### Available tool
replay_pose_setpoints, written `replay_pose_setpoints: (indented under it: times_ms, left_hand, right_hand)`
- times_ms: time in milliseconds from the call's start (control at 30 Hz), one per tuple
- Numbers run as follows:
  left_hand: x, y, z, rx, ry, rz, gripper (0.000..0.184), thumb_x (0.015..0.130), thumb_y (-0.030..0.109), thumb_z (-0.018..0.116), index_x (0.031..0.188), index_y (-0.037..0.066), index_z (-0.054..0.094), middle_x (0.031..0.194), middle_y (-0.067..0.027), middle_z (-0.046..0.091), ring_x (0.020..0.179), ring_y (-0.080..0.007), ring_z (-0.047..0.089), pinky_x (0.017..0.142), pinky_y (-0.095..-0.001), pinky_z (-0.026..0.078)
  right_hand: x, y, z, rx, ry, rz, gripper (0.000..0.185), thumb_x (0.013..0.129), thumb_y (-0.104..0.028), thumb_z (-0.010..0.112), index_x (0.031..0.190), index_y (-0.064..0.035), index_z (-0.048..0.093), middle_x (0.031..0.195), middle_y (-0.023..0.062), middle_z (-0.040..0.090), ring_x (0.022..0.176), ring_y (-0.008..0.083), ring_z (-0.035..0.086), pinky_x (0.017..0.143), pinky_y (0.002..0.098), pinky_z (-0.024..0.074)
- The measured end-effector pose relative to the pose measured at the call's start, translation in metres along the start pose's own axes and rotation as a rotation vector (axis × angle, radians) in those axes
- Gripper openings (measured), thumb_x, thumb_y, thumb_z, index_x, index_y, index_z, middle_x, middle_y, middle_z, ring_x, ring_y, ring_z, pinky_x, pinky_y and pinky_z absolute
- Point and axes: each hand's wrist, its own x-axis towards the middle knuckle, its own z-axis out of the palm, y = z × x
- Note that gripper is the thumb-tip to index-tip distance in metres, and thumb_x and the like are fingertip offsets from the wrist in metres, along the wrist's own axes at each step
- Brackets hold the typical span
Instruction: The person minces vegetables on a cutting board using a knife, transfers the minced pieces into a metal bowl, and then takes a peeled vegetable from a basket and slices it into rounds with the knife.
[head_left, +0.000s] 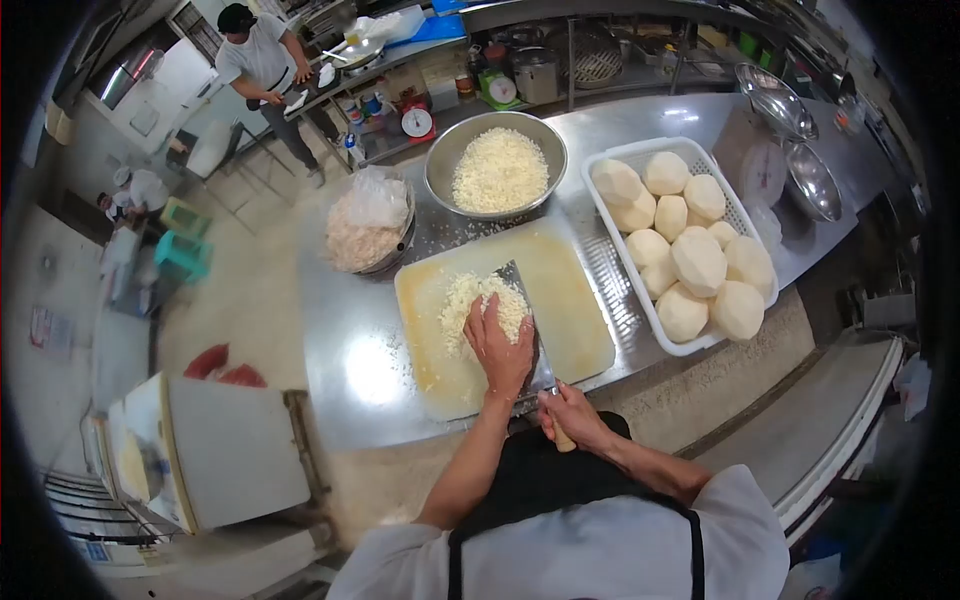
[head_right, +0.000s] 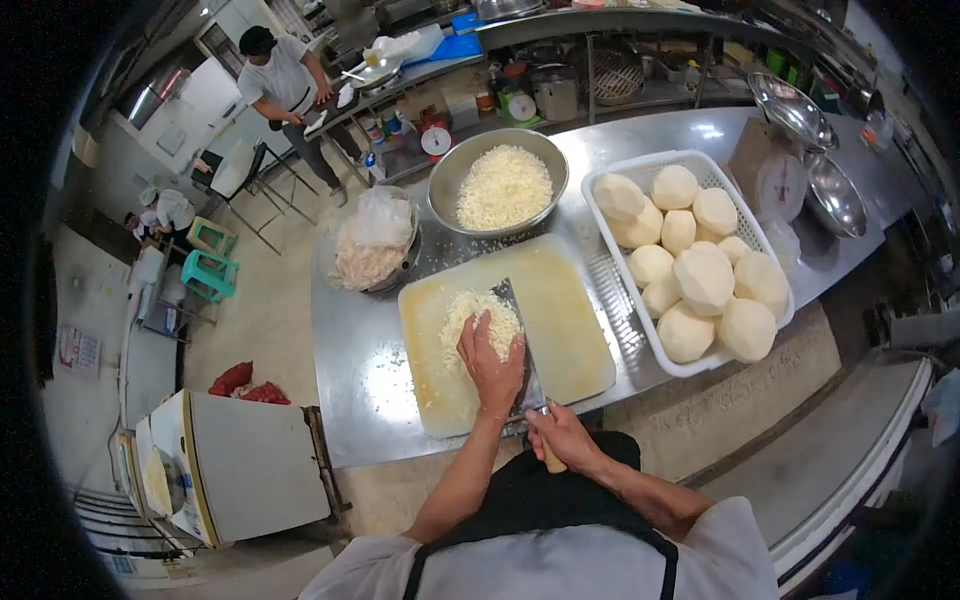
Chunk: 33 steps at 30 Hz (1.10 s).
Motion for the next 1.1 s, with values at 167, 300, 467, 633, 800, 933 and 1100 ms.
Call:
replay_pose_setpoints:
  times_ms: [167, 300, 467, 633, 800, 933, 1100]
  left_hand:
    - [0.043, 0.031, 0.006, 0.031, 0.053, 0.123, 0.064, 0.084, 0.025, 0.078, 0.138, -0.001, 0.056, 0.144, -0.0269, 0.05, 0.132, -0.0461, 0.044, 0.114, -0.0539, 0.033]
    - [0.121, 0.06, 0.026, -0.059, 0.109, 0.196, 0.063, 0.084, 0.026, 0.078, 0.137, -0.001, 0.058, 0.143, -0.0274, 0.05, 0.132, -0.0461, 0.045, 0.114, -0.0528, 0.035]
    - [0.26, 0.023, 0.1, -0.037, 0.17, 0.219, 0.058, 0.085, 0.025, 0.077, 0.134, 0.001, 0.06, 0.138, -0.0242, 0.056, 0.13, -0.0428, 0.049, 0.111, -0.0508, 0.039]
    - [0.259, -0.049, 0.101, 0.056, 0.099, 0.272, 0.049, 0.086, 0.026, 0.076, 0.129, 0.006, 0.065, 0.131, -0.0185, 0.064, 0.127, -0.0402, 0.053, 0.107, -0.049, 0.042]
    - [0.126, -0.154, 0.018, 0.258, -0.055, 0.09, 0.046, 0.099, 0.032, 0.063, 0.136, 0.005, 0.061, 0.146, -0.021, 0.056, 0.139, -0.0425, 0.046, 0.111, -0.0596, 0.036]
    - [0.064, -0.171, 0.011, 0.315, -0.314, 0.129, 0.056, 0.104, 0.033, 0.055, 0.152, 0.005, 0.048, 0.162, -0.0216, 0.038, 0.152, -0.0424, 0.032, 0.123, -0.057, 0.024]
    - [0.029, -0.123, -0.044, 0.08, -0.427, 0.236, 0.05, 0.108, 0.026, 0.046, 0.152, 0.002, 0.046, 0.16, -0.0206, 0.042, 0.151, -0.0407, 0.033, 0.125, -0.0501, 0.023]
  right_hand:
    - [0.001, -0.035, -0.006, -0.025, 0.004, -0.113, 0.025, 0.108, -0.029, 0.051, 0.108, -0.0042, 0.049, 0.073, 0.0053, 0.056, 0.054, 0.0153, 0.056, 0.051, 0.0305, 0.0486]
    - [0.035, -0.092, -0.018, -0.004, 0.022, -0.239, 0.027, 0.109, -0.032, 0.052, 0.109, -0.0055, 0.05, 0.071, 0.0044, 0.056, 0.054, 0.0149, 0.057, 0.051, 0.0297, 0.0488]
    - [0.069, -0.159, -0.034, 0.017, 0.001, -0.335, 0.028, 0.106, -0.032, 0.057, 0.104, -0.0048, 0.053, 0.069, 0.0035, 0.057, 0.053, 0.0138, 0.057, 0.05, 0.0294, 0.0478]
    - [0.028, -0.086, -0.063, -0.297, 0.191, -0.239, 0.026, 0.095, -0.022, 0.067, 0.109, -0.001, 0.059, 0.067, 0.0051, 0.062, 0.052, 0.0134, 0.058, 0.05, 0.0301, 0.0478]
    - [-0.034, -0.047, -0.099, -0.583, 0.144, -0.06, 0.04, 0.09, -0.022, 0.077, 0.118, 0.0034, 0.062, 0.077, 0.0059, 0.067, 0.059, 0.0137, 0.063, 0.056, 0.0307, 0.0522]
    - [-0.009, -0.056, -0.12, -1.017, 0.163, -0.45, 0.042, 0.088, -0.029, 0.074, 0.117, -0.0011, 0.066, 0.085, 0.0212, 0.071, 0.08, 0.0415, 0.07, 0.071, 0.0451, 0.0546]
    - [0.084, -0.083, -0.079, -1.497, 0.214, -0.578, 0.039, 0.088, -0.024, 0.069, 0.12, -0.0053, 0.057, 0.082, 0.0219, 0.069, 0.08, 0.0441, 0.069, 0.07, 0.056, 0.0532]
